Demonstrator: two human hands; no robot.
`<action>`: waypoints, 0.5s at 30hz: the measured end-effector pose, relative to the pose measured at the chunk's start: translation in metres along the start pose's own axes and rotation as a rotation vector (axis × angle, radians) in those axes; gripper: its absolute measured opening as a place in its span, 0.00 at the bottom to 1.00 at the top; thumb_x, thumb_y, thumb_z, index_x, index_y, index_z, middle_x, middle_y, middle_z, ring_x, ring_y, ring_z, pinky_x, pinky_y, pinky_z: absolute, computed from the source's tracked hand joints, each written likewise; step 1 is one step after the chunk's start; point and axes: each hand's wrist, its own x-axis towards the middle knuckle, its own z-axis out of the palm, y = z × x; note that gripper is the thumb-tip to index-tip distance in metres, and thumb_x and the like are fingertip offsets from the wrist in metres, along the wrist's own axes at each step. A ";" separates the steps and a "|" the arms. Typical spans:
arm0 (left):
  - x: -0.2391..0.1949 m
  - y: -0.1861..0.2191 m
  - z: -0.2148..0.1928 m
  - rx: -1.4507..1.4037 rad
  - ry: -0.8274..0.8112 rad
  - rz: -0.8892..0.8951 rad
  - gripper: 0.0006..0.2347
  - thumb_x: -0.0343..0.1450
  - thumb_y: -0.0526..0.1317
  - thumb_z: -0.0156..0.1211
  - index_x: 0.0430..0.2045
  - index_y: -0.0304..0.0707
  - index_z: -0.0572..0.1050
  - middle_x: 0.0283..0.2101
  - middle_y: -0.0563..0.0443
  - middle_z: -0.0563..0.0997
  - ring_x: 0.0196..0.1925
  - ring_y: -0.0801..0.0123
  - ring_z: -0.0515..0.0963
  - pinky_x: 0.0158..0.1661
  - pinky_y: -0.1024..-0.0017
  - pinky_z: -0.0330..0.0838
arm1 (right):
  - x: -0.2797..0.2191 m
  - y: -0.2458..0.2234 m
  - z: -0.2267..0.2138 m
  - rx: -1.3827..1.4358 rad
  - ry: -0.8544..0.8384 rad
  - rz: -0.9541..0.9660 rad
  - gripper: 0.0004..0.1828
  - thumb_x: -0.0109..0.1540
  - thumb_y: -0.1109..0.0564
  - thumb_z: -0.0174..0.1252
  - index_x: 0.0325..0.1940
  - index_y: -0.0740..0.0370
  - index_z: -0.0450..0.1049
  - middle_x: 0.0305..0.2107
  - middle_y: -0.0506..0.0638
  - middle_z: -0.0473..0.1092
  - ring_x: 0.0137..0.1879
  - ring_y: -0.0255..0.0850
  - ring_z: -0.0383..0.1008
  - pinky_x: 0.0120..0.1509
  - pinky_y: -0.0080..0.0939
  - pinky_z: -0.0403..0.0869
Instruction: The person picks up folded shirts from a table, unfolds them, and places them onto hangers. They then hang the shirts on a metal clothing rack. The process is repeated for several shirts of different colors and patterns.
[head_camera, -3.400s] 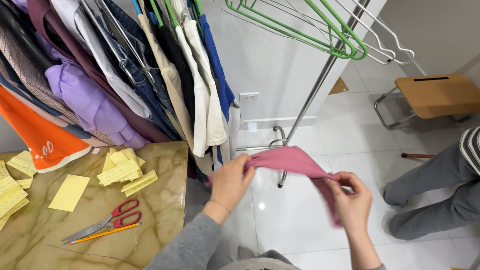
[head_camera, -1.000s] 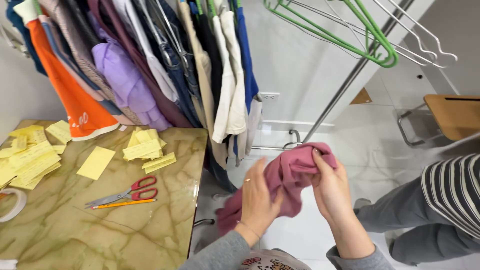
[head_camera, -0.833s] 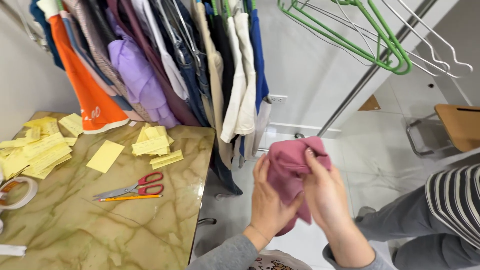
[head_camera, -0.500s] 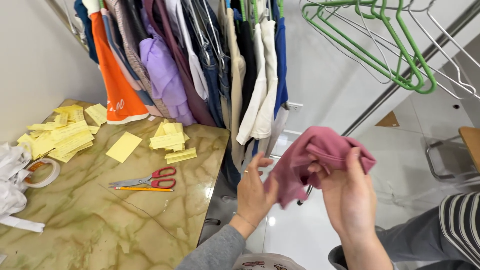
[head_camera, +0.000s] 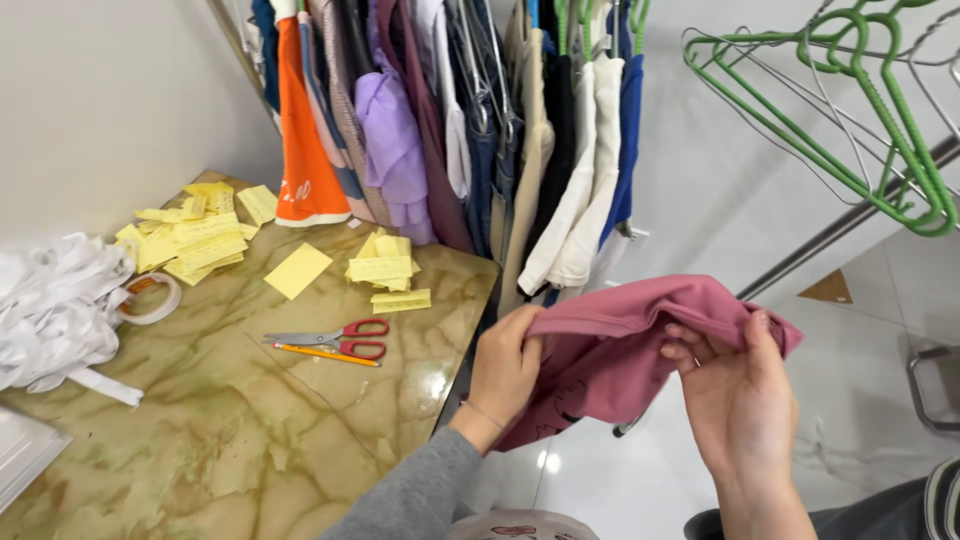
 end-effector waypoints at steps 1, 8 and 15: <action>0.007 0.007 -0.007 0.003 0.007 -0.004 0.13 0.67 0.29 0.47 0.41 0.35 0.76 0.40 0.42 0.83 0.41 0.48 0.82 0.42 0.59 0.71 | 0.002 0.004 0.003 -0.002 -0.007 0.005 0.24 0.78 0.43 0.46 0.51 0.67 0.76 0.39 0.63 0.77 0.48 0.50 0.79 0.50 0.45 0.75; 0.044 0.051 -0.037 -0.278 -0.349 -0.191 0.11 0.78 0.45 0.53 0.37 0.38 0.77 0.34 0.56 0.80 0.38 0.73 0.76 0.43 0.72 0.71 | -0.003 0.013 0.038 -0.945 -0.388 -0.330 0.43 0.55 0.60 0.68 0.73 0.54 0.62 0.64 0.51 0.69 0.66 0.41 0.71 0.69 0.42 0.69; 0.040 0.039 -0.050 -0.381 -0.442 -0.172 0.07 0.74 0.40 0.61 0.26 0.42 0.79 0.22 0.55 0.79 0.34 0.79 0.73 0.38 0.72 0.73 | 0.031 0.034 0.029 -0.852 -0.775 -0.155 0.15 0.54 0.66 0.74 0.44 0.63 0.84 0.23 0.49 0.77 0.37 0.39 0.77 0.55 0.50 0.77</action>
